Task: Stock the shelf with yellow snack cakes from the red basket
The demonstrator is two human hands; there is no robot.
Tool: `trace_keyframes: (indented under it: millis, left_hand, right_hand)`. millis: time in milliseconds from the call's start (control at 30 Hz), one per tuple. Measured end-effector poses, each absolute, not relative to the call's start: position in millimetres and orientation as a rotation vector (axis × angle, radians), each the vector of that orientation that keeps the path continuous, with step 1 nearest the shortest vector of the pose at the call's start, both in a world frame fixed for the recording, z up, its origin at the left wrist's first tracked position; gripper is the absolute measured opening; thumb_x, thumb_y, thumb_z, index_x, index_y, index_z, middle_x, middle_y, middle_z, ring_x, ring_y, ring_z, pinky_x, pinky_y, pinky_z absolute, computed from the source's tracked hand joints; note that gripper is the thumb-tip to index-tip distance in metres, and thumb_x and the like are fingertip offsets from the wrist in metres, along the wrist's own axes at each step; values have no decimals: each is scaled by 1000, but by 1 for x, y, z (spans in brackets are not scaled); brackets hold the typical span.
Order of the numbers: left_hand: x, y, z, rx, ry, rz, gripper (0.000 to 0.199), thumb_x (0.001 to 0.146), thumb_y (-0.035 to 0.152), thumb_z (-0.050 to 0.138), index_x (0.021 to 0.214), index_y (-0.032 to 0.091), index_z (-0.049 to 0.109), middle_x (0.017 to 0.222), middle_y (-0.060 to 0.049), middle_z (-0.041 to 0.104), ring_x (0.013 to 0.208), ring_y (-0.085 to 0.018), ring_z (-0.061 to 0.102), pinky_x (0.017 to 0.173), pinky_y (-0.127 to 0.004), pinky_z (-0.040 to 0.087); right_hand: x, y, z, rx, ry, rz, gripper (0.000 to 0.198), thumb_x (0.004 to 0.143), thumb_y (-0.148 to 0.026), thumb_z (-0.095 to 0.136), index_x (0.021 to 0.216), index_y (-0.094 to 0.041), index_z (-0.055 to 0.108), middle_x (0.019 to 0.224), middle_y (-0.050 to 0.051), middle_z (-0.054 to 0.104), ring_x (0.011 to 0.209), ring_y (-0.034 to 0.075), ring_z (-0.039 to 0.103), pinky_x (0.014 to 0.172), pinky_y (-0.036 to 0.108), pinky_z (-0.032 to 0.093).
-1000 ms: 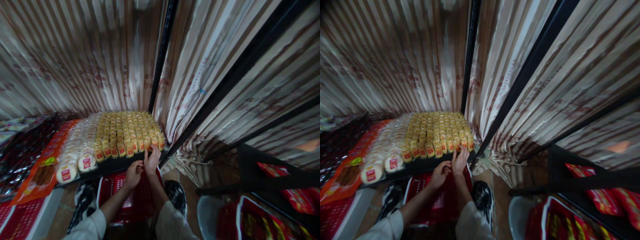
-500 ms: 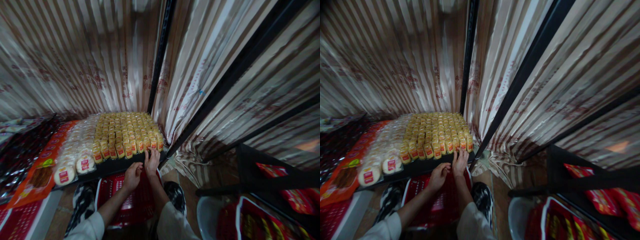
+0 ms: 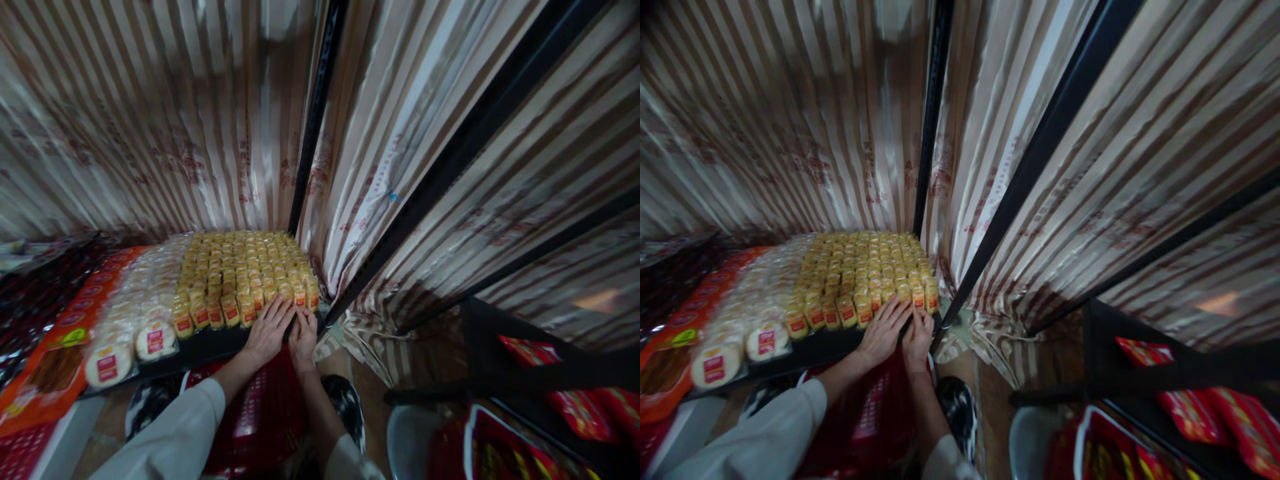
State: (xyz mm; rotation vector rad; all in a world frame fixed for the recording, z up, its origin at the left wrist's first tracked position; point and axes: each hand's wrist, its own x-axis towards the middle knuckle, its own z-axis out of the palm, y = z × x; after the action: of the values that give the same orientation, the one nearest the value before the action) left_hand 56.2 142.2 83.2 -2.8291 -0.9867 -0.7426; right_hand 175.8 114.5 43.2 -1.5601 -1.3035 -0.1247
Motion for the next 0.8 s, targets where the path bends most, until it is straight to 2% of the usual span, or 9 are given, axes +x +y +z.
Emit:
trace_keyframes:
  millis: [100, 233, 433, 533, 800]
  left_hand:
    - [56, 144, 79, -2807, -965, -682, 54, 83, 12, 39, 137, 14, 37, 147, -5, 32, 139, -23, 17, 113, -43, 19]
    - [56, 143, 78, -2791, -995, -632, 53, 84, 16, 40, 137, 14, 37, 147, -5, 31, 139, -23, 15, 114, -42, 17]
    - [56, 142, 77, -2787, -1034, -605, 53, 85, 16, 37, 137, 14, 37, 146, -5, 35, 138, -23, 18, 114, -41, 16]
    - [57, 143, 76, -2792, -1024, -593, 54, 84, 15, 36, 138, 13, 36, 145, -6, 36, 138, -24, 18, 113, -42, 16]
    - [57, 144, 74, -2793, -1040, -577, 54, 83, 16, 37, 137, 10, 37, 142, -8, 40, 137, -26, 20, 112, -42, 17]
  right_hand:
    - [179, 111, 58, -1583, -1253, -213, 37, 90, -20, 33, 120, -16, 54, 113, 14, 54, 112, 22, 48, 95, 45, 42]
    - [183, 118, 72, -1650, -1235, -220, 45, 93, -27, 29, 134, -12, 36, 141, 20, 33, 133, 26, 28, 103, 52, 32]
    - [195, 143, 77, -1704, -1140, -156, 55, 93, -36, 26, 140, -6, 26, 148, 21, 20, 139, 27, 14, 108, 53, 24]
    - [196, 154, 79, -1719, -1171, -133, 54, 93, -35, 26, 141, -9, 25, 149, 19, 20, 139, 26, 14, 108, 53, 23]
    - [186, 165, 74, -1726, -1215, -161, 49, 93, -30, 24, 138, -11, 31, 140, 18, 37, 133, 24, 29, 105, 50, 29]
